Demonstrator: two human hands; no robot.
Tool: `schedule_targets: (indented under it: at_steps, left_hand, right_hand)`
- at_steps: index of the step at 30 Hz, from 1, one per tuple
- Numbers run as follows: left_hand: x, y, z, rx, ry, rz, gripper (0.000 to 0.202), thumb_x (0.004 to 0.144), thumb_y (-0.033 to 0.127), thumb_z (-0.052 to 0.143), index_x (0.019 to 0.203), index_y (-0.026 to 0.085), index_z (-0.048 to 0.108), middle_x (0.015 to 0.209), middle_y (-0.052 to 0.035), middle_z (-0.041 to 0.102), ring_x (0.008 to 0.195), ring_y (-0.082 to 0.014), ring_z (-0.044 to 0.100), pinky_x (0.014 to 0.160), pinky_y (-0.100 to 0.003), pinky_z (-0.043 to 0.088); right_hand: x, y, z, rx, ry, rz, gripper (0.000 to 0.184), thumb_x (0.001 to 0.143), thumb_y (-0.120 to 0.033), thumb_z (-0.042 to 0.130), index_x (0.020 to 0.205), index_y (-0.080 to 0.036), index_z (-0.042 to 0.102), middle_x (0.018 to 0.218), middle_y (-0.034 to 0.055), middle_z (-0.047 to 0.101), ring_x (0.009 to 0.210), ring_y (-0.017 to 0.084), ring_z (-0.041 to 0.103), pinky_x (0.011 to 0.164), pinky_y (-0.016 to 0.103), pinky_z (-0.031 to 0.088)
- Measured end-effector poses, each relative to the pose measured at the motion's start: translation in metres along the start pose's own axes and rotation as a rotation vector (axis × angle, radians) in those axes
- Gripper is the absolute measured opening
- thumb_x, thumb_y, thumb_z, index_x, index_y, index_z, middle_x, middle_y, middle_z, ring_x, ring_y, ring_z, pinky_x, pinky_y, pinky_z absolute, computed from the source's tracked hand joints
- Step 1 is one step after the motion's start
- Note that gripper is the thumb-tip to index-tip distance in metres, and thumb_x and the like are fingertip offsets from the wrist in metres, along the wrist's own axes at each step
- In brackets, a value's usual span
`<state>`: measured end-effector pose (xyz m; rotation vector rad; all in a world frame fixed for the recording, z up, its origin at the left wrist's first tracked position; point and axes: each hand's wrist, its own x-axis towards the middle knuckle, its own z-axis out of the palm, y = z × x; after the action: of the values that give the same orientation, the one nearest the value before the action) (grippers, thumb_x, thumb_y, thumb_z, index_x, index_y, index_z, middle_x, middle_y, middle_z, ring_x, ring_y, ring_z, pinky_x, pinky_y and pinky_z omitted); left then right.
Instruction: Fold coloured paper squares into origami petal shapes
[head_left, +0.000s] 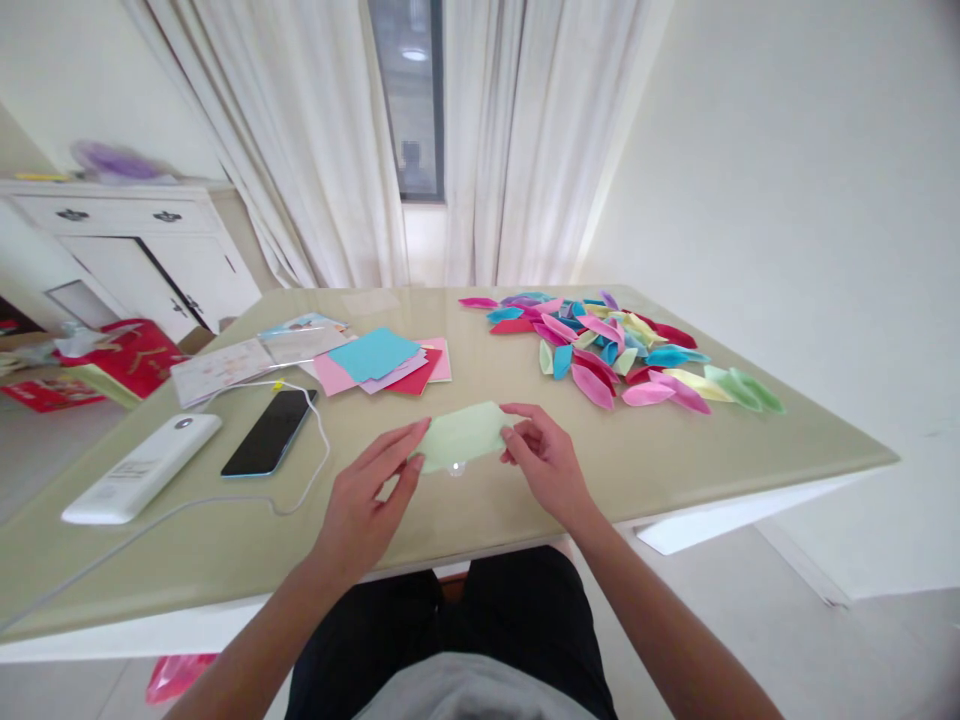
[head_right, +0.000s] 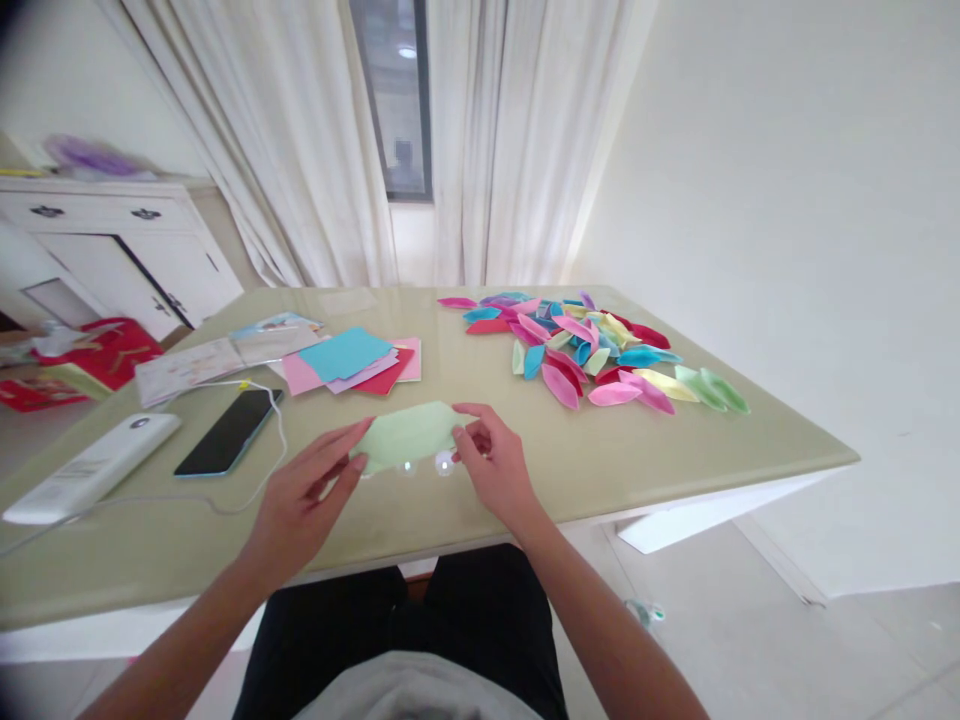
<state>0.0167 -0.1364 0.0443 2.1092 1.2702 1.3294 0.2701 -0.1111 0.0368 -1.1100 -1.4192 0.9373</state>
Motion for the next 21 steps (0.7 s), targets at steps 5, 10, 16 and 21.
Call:
schedule_targets:
  at_steps: [5,10,16,21]
  left_hand:
    - [0.078,-0.037,0.012,0.174,0.038,0.298,0.040,0.107,0.026,0.046,0.142,0.026,0.065,0.155,-0.0074,0.058,0.139,-0.0247,0.058,0.120,-0.044,0.046]
    - [0.117,-0.085,0.040,0.060,0.023,0.200,0.037,0.106,0.034,0.047,0.129,0.019,0.072,0.145,-0.0146,0.065,0.120,-0.0248,0.071,0.104,-0.043,0.060]
    - [0.108,-0.113,0.057,0.050,0.008,0.170,0.044,0.103,0.038,0.051,0.138,0.015,0.066,0.140,-0.0173,0.067,0.124,-0.0271,0.069,0.094,-0.041,0.064]
    - [0.101,-0.111,0.051,0.125,-0.003,0.241,0.040,0.106,0.033,0.048,0.140,0.020,0.066,0.150,-0.0131,0.062,0.140,-0.0270,0.058,0.117,-0.050,0.049]
  right_hand:
    - [0.086,0.019,0.001,0.045,0.010,0.061,0.037,0.084,-0.041,0.070,0.114,-0.019,0.068,0.064,-0.0021,0.066,0.059,0.016,0.065,0.058,0.026,0.050]
    - [0.126,0.048,0.000,0.041,0.065,0.067,0.041,0.082,-0.037,0.069,0.117,-0.016,0.068,0.067,0.0002,0.070,0.056,0.015,0.063,0.057,0.026,0.049]
    - [0.114,0.072,-0.006,0.022,0.029,0.073,0.045,0.081,-0.036,0.068,0.120,-0.014,0.073,0.062,-0.0022,0.066,0.057,0.015,0.063,0.058,0.027,0.050]
    - [0.111,0.074,-0.004,0.030,0.020,0.073,0.050,0.082,-0.036,0.066,0.127,-0.015,0.073,0.069,-0.0002,0.071,0.056,0.013,0.060,0.058,0.026,0.048]
